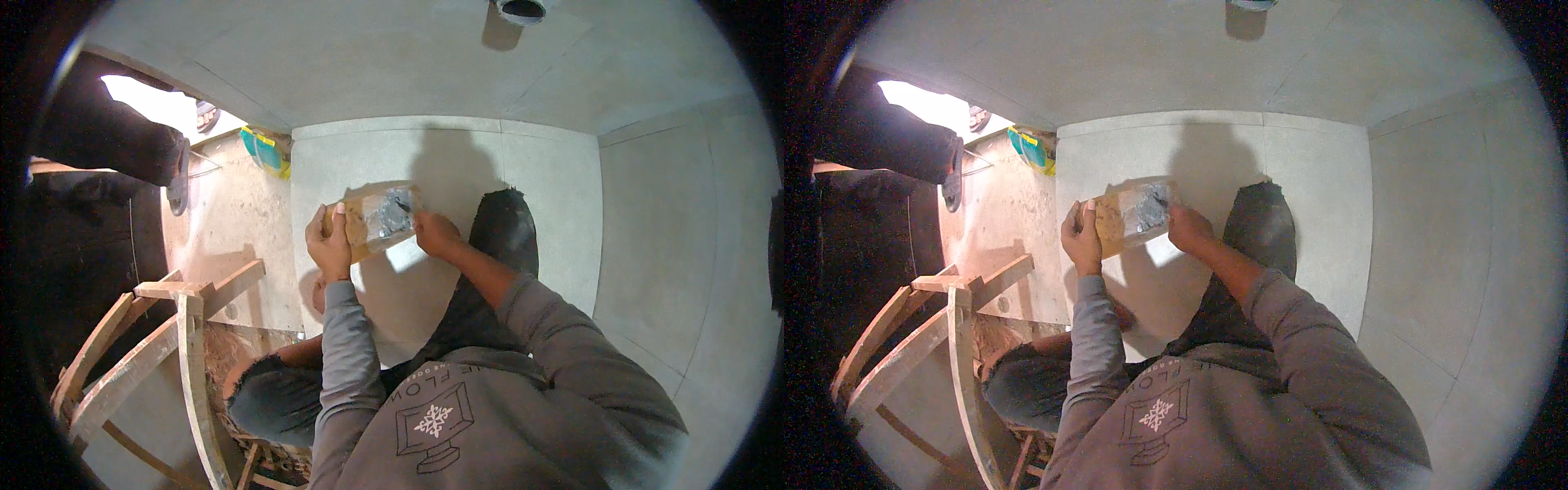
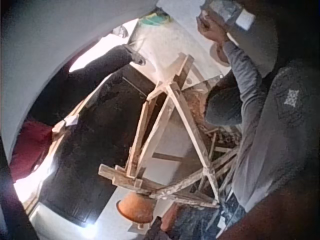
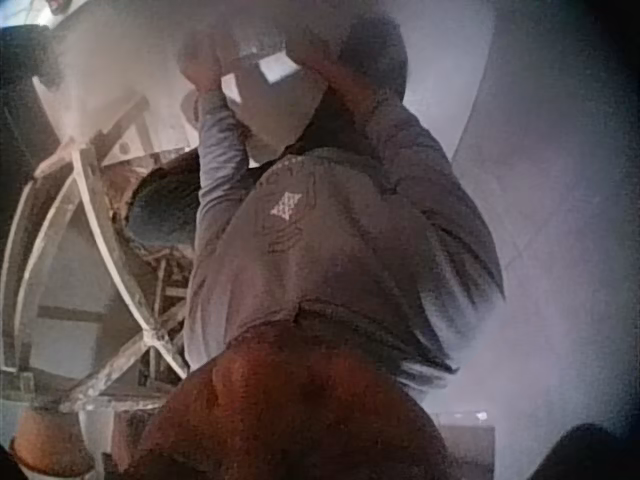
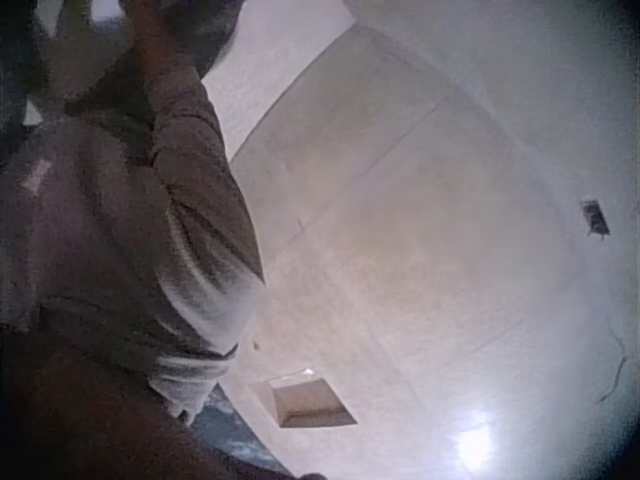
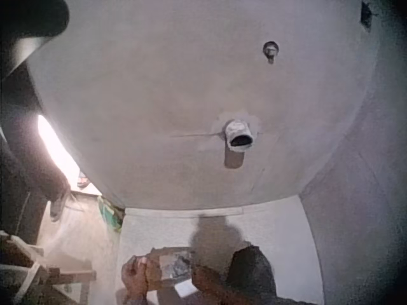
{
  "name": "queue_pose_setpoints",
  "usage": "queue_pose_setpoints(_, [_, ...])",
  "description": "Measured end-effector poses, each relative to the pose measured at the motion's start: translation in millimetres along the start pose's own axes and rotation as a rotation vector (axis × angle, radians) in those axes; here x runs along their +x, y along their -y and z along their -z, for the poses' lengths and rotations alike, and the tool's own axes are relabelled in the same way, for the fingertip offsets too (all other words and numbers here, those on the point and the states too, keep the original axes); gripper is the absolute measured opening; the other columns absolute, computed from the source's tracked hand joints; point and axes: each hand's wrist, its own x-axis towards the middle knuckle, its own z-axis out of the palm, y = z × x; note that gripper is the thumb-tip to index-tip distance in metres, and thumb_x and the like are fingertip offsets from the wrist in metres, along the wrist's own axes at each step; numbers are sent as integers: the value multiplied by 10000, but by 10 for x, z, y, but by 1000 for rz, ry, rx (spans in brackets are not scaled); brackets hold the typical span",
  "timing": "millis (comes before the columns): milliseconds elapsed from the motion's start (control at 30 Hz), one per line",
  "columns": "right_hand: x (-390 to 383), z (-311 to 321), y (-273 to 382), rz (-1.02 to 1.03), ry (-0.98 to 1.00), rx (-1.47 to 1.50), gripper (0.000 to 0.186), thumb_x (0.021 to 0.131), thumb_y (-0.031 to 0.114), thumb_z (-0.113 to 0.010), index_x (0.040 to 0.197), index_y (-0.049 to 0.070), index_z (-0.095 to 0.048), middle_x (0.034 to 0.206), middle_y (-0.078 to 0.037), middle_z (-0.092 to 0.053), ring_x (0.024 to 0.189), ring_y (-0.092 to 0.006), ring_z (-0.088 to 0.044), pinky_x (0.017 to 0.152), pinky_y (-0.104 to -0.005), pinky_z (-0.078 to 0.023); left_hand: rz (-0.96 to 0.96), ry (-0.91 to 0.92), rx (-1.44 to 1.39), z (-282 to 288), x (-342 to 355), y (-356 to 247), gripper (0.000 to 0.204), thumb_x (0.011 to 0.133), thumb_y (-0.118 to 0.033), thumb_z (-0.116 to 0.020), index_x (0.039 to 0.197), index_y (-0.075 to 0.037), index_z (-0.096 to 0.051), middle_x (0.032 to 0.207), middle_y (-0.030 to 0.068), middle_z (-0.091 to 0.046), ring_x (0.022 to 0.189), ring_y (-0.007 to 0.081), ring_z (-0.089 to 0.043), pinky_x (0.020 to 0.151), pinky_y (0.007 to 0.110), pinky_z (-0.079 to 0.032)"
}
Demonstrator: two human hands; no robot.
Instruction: The person applies grout to tile joints using a small scraper while holding a container of the mixture.
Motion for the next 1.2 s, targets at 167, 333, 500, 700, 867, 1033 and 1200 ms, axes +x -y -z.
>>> queue_pose_setpoints(167, [-64,-23,-9,11,-42,80,169,853,153,-515,965,58,-601,911,-220,-639,879,-421,-608,753,-518,-469,16,-25,14,23,-59,67,547,815,-367,-731,1184,20,-615,1144,173,-575,1062,256,-554,924,349,-439])
queue_pose_setpoints(333, [-54,-39,-13,54,-117,36,149,860,144,-507,955,57,-583,883,-219,-627,873,-422,-604,738,-522,-470,17,-26,-30,-2,-51,66,549,818,-366,-729,1188,22,-611,1143,166,-575,1064,253,-553,930,346,-439])
queue_pose_setpoints(500, [-10,32,0,34,-32,-20,154,854,148,-521,969,72,-591,880,-210,-623,878,-414,-604,738,-522,-476,11,-27,-6,-7,-25,47,537,820,-348,-731,1186,25,-611,1136,162,-577,1062,249,-554,925,343,-441])
queue_pose_setpoints(700, [67,50,40,59,-81,-78,233,850,147,-536,1065,110,-618,929,-191,-629,891,-387,-617,759,-514,-491,19,-35,-24,22,-49,27,523,817,-331,-737,1184,21,-614,1123,151,-580,1056,246,-558,925,340,-442])
queue_pose_setpoints(867, [9,-337,-285,108,-121,-56,226,837,154,-560,1047,121,-635,943,-193,-638,884,-374,-629,758,-510,-498,-6,-27,2,-86,-78,-48,513,820,-320,-734,1181,23,-614,1129,149,-577,1030,245,-560,907,339,-450])
queue_pose_setpoints(1033, [51,229,185,66,-95,-104,211,829,139,-549,1014,118,-647,975,-180,-655,900,-379,-635,776,-504,-502,-47,-30,33,8,-60,-13,508,826,-312,-728,1184,28,-609,1143,158,-568,1049,254,-555,913,345,-449])
queue_pose_setpoints(1200, [183,-10,1,65,-79,-45,191,820,158,-545,966,101,-652,956,-180,-659,885,-378,-633,754,-510,-493,-46,0,74,-34,-116,-121,502,825,-309,-731,1178,28,-611,1139,157,-567,1077,261,-547,927,345,-446])
